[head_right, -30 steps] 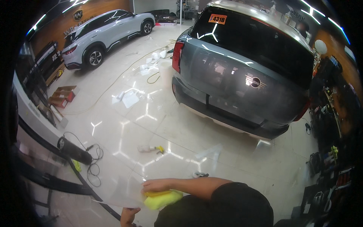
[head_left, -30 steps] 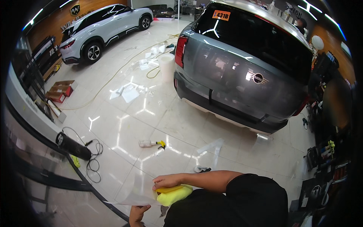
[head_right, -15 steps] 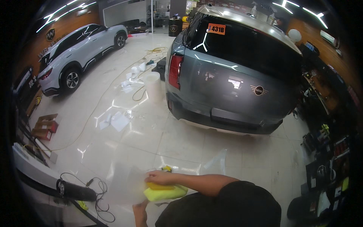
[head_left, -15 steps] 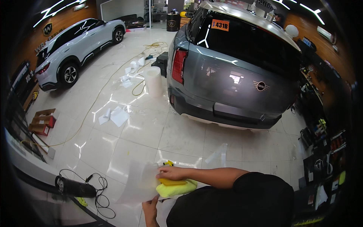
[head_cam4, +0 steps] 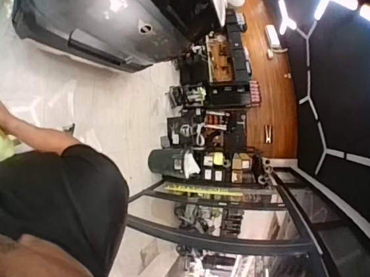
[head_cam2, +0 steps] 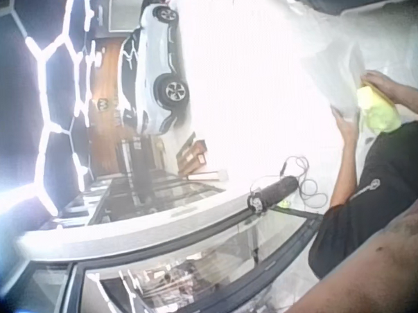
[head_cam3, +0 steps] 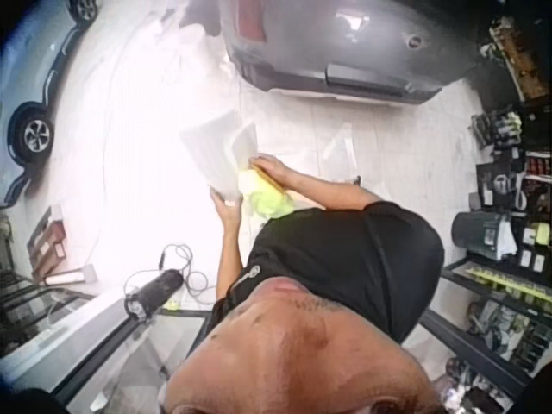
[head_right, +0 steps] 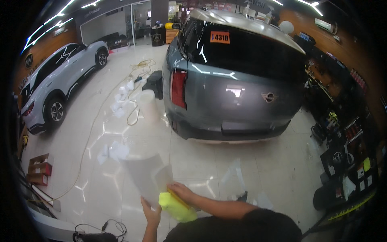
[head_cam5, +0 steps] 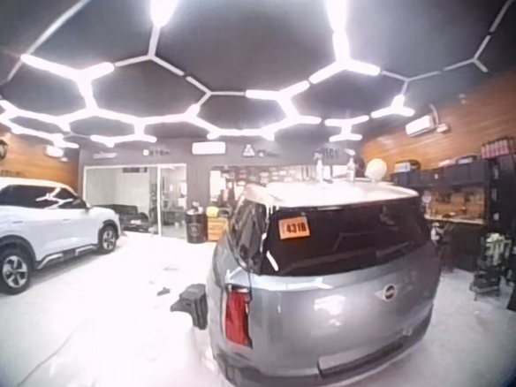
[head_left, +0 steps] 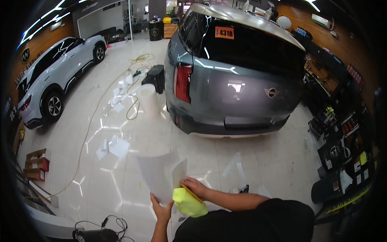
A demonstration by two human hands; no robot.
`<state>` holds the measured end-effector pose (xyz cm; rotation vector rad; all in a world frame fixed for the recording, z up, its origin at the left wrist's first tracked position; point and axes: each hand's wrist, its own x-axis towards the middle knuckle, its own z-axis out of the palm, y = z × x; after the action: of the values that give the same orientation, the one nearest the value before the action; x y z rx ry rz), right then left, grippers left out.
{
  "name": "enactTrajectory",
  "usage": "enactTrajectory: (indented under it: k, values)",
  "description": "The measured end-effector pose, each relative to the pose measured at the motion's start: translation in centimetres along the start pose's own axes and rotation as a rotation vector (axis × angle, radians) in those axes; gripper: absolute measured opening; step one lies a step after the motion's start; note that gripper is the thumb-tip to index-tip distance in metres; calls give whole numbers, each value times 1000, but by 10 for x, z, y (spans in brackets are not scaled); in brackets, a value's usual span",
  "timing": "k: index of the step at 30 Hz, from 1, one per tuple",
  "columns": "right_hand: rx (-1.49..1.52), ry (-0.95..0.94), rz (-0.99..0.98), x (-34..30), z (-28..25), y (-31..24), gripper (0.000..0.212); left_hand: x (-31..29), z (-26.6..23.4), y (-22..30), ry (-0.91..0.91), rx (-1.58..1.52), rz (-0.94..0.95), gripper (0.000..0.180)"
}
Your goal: The person applies a protective film to the rear bumper of a car. They use a squeegee to smooth the film, a knife to trim the edges, and a heat gun to conform the material to the curves. The person also wipes the surface with a cloth and uses a spray bottle.
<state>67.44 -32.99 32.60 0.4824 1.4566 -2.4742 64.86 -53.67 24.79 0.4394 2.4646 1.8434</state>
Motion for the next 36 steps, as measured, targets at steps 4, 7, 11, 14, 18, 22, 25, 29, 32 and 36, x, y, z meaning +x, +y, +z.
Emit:
enactTrajectory:
  k: [4,7,11,14,18,22,25,29,32,36]
  values:
    - [85,-12,-24,37,-8,-3,36,16,-1,0,-113,-167,-97,103]
    - [120,-8,-31,73,-1,-6,36,27,-4,-17,-112,-92,-34,106]
    - [43,123,-49,103,33,-11,36,71,-28,-50,-120,218,-125,102]
    - [75,186,-94,138,63,-11,37,130,-45,-70,-118,238,14,95]
    - [170,291,-158,193,118,-20,36,213,-113,-99,-295,45,-44,86]
    - [218,300,-99,222,181,-50,32,274,-182,-93,-281,-56,60,79]
    - [397,233,-106,236,197,-64,31,290,-197,-81,-277,6,104,72]
    - [493,275,-160,257,185,-64,34,294,-182,-97,-400,57,-37,57]
    - [459,393,-131,271,169,-75,32,315,-172,-83,-410,-3,-58,35]
    - [531,499,-138,292,128,-90,36,378,-163,-73,-445,135,-16,22]
